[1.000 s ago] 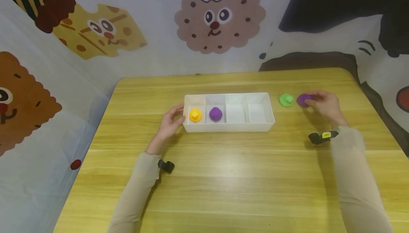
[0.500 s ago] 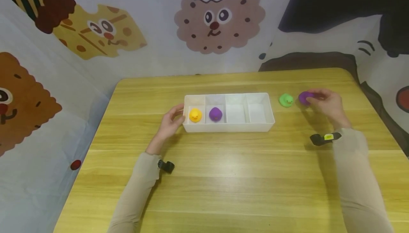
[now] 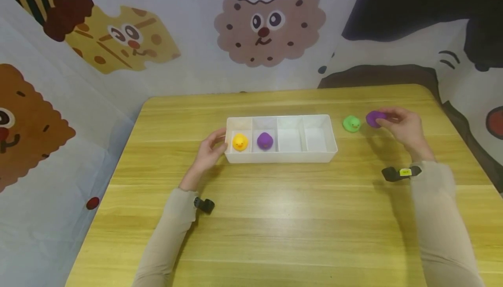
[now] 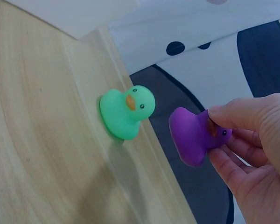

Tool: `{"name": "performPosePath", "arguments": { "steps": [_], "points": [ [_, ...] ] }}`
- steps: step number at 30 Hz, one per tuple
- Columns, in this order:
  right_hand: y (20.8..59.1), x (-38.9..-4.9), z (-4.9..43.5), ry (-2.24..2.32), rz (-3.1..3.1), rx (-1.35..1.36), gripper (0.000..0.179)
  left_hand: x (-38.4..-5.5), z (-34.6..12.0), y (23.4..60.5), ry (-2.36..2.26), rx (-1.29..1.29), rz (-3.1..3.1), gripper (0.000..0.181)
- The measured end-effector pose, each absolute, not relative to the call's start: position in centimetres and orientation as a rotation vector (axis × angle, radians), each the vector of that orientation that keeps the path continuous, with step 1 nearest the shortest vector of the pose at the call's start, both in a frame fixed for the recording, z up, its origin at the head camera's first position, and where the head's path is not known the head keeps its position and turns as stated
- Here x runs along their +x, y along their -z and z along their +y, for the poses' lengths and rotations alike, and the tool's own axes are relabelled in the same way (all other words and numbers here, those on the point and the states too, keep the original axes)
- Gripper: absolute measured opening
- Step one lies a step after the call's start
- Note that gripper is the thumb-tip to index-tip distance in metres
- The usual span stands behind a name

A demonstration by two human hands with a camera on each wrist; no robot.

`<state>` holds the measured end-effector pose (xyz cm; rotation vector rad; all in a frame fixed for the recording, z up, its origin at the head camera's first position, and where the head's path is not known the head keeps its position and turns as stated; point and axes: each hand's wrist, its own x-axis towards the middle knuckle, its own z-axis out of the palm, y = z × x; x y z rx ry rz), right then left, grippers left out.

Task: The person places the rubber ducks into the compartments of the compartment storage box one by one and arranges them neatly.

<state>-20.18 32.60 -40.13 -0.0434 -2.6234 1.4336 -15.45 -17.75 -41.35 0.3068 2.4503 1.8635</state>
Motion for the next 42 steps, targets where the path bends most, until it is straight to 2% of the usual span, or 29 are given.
{"name": "performPosePath", "arguments": {
  "steps": [11, 18, 27, 42],
  "points": [
    [38.8, -19.7, 31.8, -1.422, -2.621, -0.017, 0.039, -15.5, -17.8, 41.3, -1.858, 0.325, 2.457, 0.044],
    [37.7, -19.5, 30.8, -1.350, -2.623, 0.039, 0.038, -16.6, -18.5, 43.8, -1.888, 0.318, 2.436, 0.045],
    [36.9, -19.6, 29.1, -1.352, -2.603, 0.118, 0.037, -16.7, -18.5, 44.2, -1.896, 0.322, 2.457, 0.045],
    [35.8, -19.8, 26.4, -1.456, -2.520, 0.247, 0.034, -15.5, -17.7, 41.2, -1.860, 0.282, 2.422, 0.045]
  ]
}}
